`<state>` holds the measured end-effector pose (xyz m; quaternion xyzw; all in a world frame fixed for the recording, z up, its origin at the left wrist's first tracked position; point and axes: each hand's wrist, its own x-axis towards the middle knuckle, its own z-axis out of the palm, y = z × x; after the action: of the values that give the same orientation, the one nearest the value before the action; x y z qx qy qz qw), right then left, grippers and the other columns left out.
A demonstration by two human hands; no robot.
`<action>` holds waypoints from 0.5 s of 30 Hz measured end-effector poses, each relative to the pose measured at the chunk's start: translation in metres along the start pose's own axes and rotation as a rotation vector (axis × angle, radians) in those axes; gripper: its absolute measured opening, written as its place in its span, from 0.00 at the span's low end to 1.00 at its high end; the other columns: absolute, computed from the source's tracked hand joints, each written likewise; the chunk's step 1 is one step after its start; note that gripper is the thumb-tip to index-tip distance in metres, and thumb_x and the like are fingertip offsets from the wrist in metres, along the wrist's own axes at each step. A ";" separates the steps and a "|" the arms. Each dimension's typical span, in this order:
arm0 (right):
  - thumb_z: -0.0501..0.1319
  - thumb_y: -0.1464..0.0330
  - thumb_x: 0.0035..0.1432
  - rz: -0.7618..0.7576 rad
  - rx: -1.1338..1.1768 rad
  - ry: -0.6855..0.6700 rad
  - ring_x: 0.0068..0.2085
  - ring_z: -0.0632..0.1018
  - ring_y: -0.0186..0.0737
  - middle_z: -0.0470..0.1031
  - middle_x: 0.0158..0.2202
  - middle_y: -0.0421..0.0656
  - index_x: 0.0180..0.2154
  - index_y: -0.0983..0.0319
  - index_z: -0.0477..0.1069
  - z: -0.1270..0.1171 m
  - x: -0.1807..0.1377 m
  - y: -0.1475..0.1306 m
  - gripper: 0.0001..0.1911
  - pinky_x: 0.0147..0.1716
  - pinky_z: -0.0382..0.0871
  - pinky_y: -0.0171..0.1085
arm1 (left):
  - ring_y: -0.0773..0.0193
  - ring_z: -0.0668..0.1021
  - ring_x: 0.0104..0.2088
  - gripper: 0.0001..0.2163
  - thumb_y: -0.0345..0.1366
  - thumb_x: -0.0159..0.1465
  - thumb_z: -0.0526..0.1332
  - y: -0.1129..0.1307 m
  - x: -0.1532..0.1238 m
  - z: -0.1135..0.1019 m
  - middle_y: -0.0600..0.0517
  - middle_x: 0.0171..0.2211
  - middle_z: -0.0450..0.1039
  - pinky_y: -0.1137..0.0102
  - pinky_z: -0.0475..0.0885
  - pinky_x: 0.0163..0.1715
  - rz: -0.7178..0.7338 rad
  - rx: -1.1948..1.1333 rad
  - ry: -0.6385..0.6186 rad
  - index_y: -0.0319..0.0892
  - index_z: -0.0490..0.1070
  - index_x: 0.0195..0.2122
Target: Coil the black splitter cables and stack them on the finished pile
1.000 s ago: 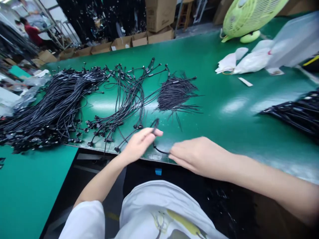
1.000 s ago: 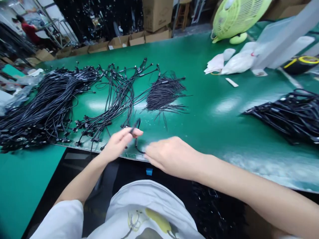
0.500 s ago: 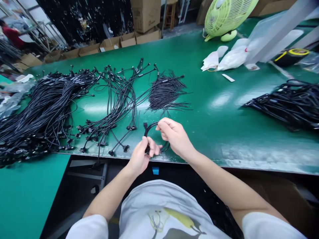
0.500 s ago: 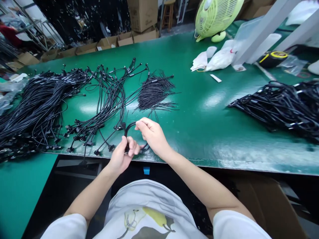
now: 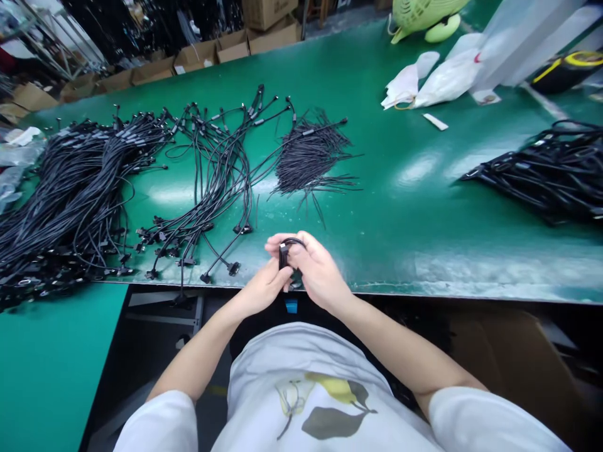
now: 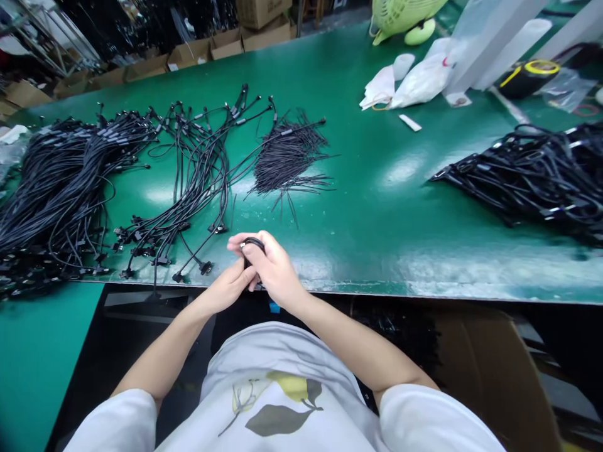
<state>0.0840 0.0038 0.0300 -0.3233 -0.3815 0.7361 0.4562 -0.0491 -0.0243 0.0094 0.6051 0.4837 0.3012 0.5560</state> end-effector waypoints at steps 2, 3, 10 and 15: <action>0.63 0.54 0.57 -0.057 0.017 0.011 0.29 0.70 0.31 0.69 0.33 0.39 0.36 0.59 0.65 0.001 -0.002 0.002 0.16 0.22 0.61 0.29 | 0.55 0.73 0.43 0.18 0.50 0.66 0.55 0.002 -0.001 0.001 0.48 0.33 0.70 0.61 0.66 0.49 0.023 -0.001 -0.064 0.40 0.71 0.44; 0.64 0.55 0.57 -0.075 0.059 0.023 0.27 0.68 0.29 0.67 0.31 0.37 0.35 0.59 0.63 0.000 -0.001 0.001 0.16 0.22 0.60 0.28 | 0.53 0.72 0.48 0.19 0.51 0.65 0.56 0.002 -0.001 0.003 0.46 0.37 0.72 0.60 0.64 0.54 0.034 -0.031 -0.088 0.41 0.72 0.45; 0.68 0.54 0.51 0.078 0.089 -0.227 0.27 0.66 0.27 0.64 0.31 0.37 0.39 0.60 0.67 -0.015 0.008 -0.016 0.21 0.25 0.62 0.29 | 0.57 0.78 0.35 0.24 0.57 0.61 0.59 0.010 -0.005 0.021 0.45 0.33 0.74 0.64 0.72 0.39 -0.157 -0.634 -0.307 0.37 0.71 0.40; 0.65 0.57 0.56 0.099 0.003 -0.212 0.22 0.66 0.27 0.65 0.26 0.34 0.35 0.60 0.63 -0.022 0.012 -0.019 0.16 0.19 0.61 0.28 | 0.58 0.78 0.37 0.23 0.56 0.62 0.59 0.019 -0.009 0.021 0.46 0.36 0.72 0.62 0.73 0.41 -0.313 -0.961 -0.400 0.38 0.69 0.42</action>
<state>0.1059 0.0266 0.0338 -0.2612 -0.4101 0.7884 0.3769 -0.0286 -0.0393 0.0254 0.2488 0.2606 0.2810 0.8895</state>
